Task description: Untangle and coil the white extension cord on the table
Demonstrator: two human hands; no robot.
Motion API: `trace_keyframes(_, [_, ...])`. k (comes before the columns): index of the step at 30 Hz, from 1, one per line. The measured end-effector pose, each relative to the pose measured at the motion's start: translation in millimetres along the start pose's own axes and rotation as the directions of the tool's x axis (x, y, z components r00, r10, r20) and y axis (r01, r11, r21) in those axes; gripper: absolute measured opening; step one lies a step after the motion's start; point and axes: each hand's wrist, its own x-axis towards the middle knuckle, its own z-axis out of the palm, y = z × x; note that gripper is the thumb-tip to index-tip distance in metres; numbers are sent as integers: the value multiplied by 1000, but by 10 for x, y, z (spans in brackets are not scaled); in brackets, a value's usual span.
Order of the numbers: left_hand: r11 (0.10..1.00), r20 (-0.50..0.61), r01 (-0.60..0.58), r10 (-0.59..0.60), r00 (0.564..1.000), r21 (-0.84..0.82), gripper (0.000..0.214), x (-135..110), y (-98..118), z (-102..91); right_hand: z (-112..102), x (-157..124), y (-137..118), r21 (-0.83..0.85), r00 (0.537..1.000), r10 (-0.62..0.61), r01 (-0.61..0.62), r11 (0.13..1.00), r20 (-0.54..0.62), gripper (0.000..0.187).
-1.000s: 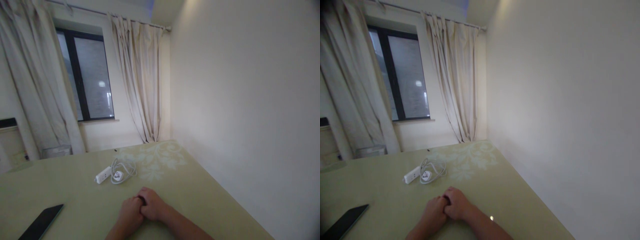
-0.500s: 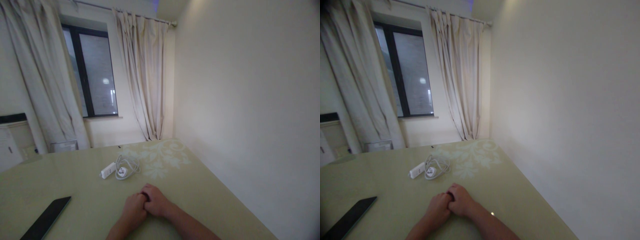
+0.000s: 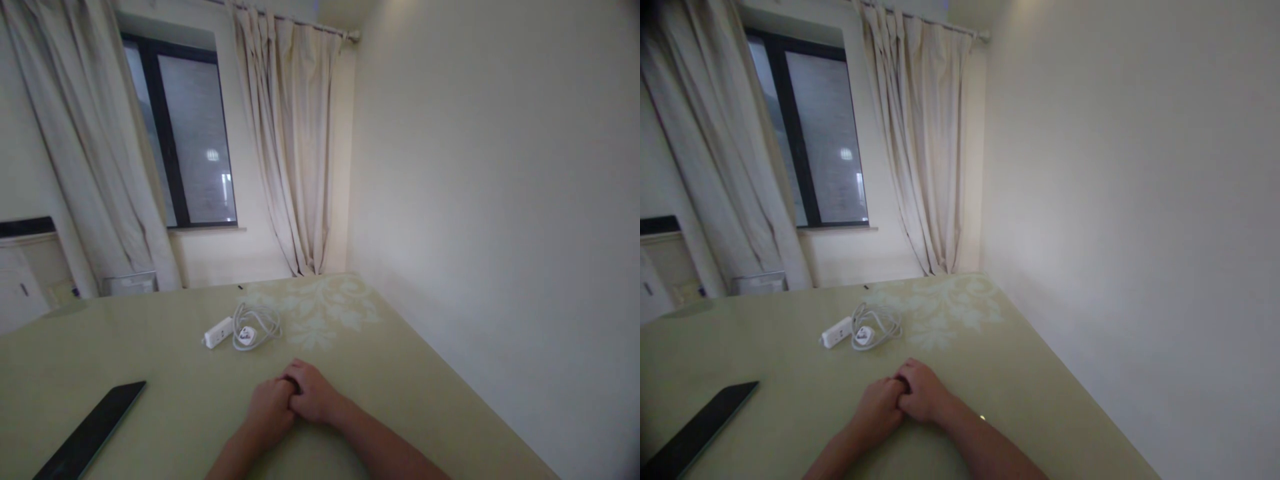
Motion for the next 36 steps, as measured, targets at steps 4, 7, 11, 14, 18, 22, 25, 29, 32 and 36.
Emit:
trace_keyframes(4, [1000, -10, 7, -7, 1000, 7, 33, -9, 1, -5, 14, -2, 16, -1, 1000, -10, 10, 1000, -16, 40])
trace_keyframes(7, [1000, -7, 3, -3, 1000, 9, 34, -17, -1, -10, 13, -8, 9, -7, 1000, -11, 11, 1000, -20, 41])
trace_keyframes(11, [1000, 7, -2, 2, 1000, 12, 33, -19, -5, -5, -3, -21, -19, -8, 1000, -6, 6, 1000, -16, 39])
trace_keyframes(14, [1000, 11, 0, 0, 1000, 17, 34, -20, -5, 2, -14, -30, -36, -2, 1000, -14, 14, 1000, -12, 38])
trace_keyframes(18, [1000, 19, 8, -9, 1000, 23, 35, -30, 5, 3, -22, -38, -37, 9, 1000, -15, 15, 1000, -8, 39])
trace_keyframes(22, [1000, 20, 6, -6, 1000, 17, 35, -43, 25, -10, -17, -46, -21, 19, 1000, -27, 28, 999, -13, 39])
trace_keyframes(25, [1000, 20, 2, -2, 1000, 4, 34, -49, 25, -2, -12, -55, -20, 18, 1000, -26, 27, 999, -11, 40])
trace_keyframes(29, [1000, 30, 3, -3, 1000, 6, 35, -45, -6, 41, -4, -69, -28, 21, 999, -38, 38, 999, 3, 48])
trace_keyframes(32, [1000, 31, -5, 4, 1000, 13, 36, -45, -21, 57, 4, -72, -15, 17, 998, -59, 59, 998, 12, 53])
trace_keyframes(36, [1000, 27, -25, 24, 999, 4, 35, -83, -11, 33, 16, -69, 7, -5, 997, -75, 75, 997, 18, 48])
